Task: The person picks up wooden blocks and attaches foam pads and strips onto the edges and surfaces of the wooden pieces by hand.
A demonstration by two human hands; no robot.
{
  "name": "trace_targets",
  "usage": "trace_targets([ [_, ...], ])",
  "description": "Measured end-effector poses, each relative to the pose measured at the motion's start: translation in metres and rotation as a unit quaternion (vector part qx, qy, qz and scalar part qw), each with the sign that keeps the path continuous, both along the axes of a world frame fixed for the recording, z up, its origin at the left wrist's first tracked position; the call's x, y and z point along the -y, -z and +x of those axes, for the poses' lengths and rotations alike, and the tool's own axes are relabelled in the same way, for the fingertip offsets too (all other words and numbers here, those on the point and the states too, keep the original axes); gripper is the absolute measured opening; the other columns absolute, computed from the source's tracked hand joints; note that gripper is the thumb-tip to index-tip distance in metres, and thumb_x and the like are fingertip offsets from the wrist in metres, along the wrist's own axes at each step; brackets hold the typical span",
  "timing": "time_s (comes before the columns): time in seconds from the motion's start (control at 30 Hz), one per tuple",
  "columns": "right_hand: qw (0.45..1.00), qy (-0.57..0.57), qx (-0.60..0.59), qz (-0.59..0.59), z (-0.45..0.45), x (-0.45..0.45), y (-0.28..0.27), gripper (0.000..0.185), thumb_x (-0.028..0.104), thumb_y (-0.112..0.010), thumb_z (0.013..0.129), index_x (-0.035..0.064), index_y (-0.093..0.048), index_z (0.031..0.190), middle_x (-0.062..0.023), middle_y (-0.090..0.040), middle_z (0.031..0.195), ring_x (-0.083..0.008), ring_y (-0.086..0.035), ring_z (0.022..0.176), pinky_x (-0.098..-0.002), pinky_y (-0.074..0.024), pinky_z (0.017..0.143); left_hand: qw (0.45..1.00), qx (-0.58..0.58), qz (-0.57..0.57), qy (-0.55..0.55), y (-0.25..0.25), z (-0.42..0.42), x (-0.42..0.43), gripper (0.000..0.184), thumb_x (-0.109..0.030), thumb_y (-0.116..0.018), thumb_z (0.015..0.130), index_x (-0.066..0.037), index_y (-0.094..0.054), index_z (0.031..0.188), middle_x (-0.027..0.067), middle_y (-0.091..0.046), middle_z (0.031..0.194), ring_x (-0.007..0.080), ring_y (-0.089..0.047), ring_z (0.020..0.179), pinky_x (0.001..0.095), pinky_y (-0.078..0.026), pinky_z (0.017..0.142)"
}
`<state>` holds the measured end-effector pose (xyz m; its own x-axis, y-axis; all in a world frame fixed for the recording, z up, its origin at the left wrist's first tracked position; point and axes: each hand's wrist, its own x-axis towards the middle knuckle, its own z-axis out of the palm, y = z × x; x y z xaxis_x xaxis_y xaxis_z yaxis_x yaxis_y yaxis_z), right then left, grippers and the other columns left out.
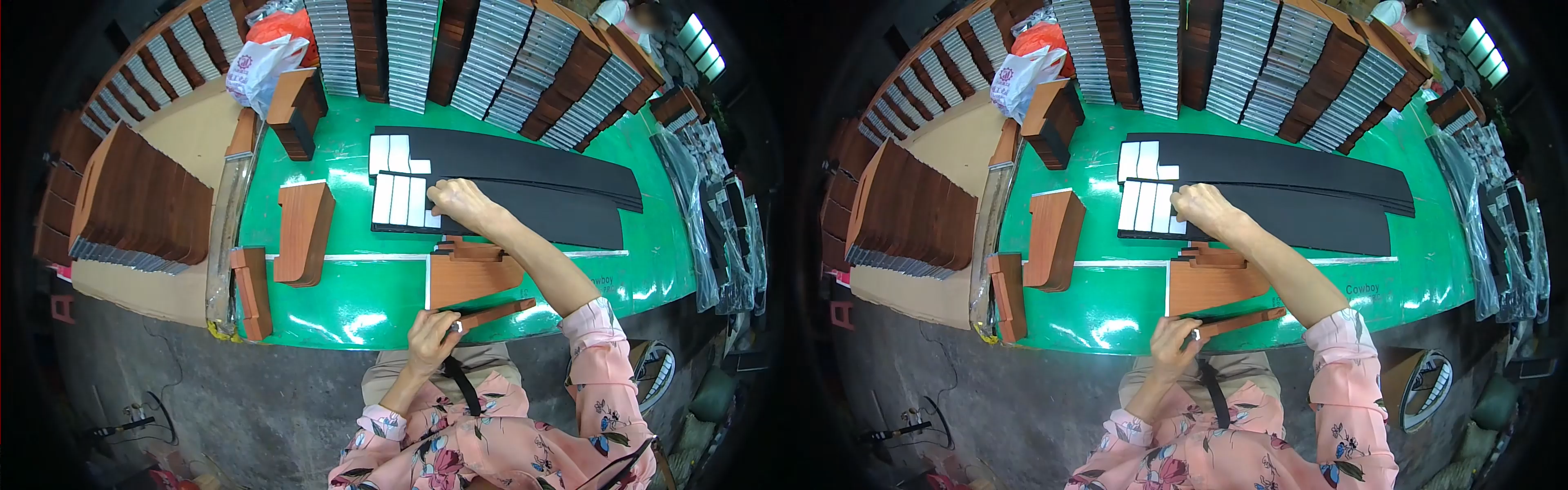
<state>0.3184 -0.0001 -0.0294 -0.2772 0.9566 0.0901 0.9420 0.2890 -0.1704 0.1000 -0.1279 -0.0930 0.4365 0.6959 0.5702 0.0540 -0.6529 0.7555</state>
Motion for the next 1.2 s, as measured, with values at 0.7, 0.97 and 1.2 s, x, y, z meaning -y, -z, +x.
trace_targets([
  [0.7,0.995,-0.036,0.050,0.077,0.002,0.002,0.008,0.006,-0.004,-0.059,0.070,-0.0025,-0.057,0.065,-0.0177,-0.063,0.071,-0.0294,-0.065,0.065,-0.0363,-0.0536,0.055,1.000,0.001,0.004,0.000,0.005,0.000,0.001,0.035,-0.004,-0.076,0.062,-0.002,-0.064,0.095,0.0101,-0.065,0.089,0.0284,-0.058,0.074,0.0355,-0.049,0.068],
  [0.97,0.999,-0.015,0.036,0.032,0.005,0.000,0.007,0.004,-0.003,-0.060,0.071,-0.0022,-0.059,0.067,-0.0169,-0.063,0.073,-0.0276,-0.065,0.067,-0.0349,-0.0537,0.056,1.000,0.014,-0.006,0.005,0.005,0.000,0.002,0.041,-0.004,-0.078,0.058,-0.003,-0.063,0.096,0.0091,-0.065,0.090,0.0300,-0.058,0.078,0.0374,-0.047,0.069],
  [1.2,0.998,0.035,-0.031,-0.041,0.001,-0.002,-0.005,0.018,0.015,-0.068,0.075,-0.0027,-0.066,0.073,-0.0167,-0.066,0.073,-0.0272,-0.067,0.069,-0.0349,-0.0548,0.058,1.000,0.013,0.007,0.007,0.004,-0.001,0.000,0.037,-0.005,-0.077,0.061,-0.002,-0.064,0.095,0.0098,-0.065,0.089,0.0293,-0.058,0.075,0.0356,-0.049,0.067],
])
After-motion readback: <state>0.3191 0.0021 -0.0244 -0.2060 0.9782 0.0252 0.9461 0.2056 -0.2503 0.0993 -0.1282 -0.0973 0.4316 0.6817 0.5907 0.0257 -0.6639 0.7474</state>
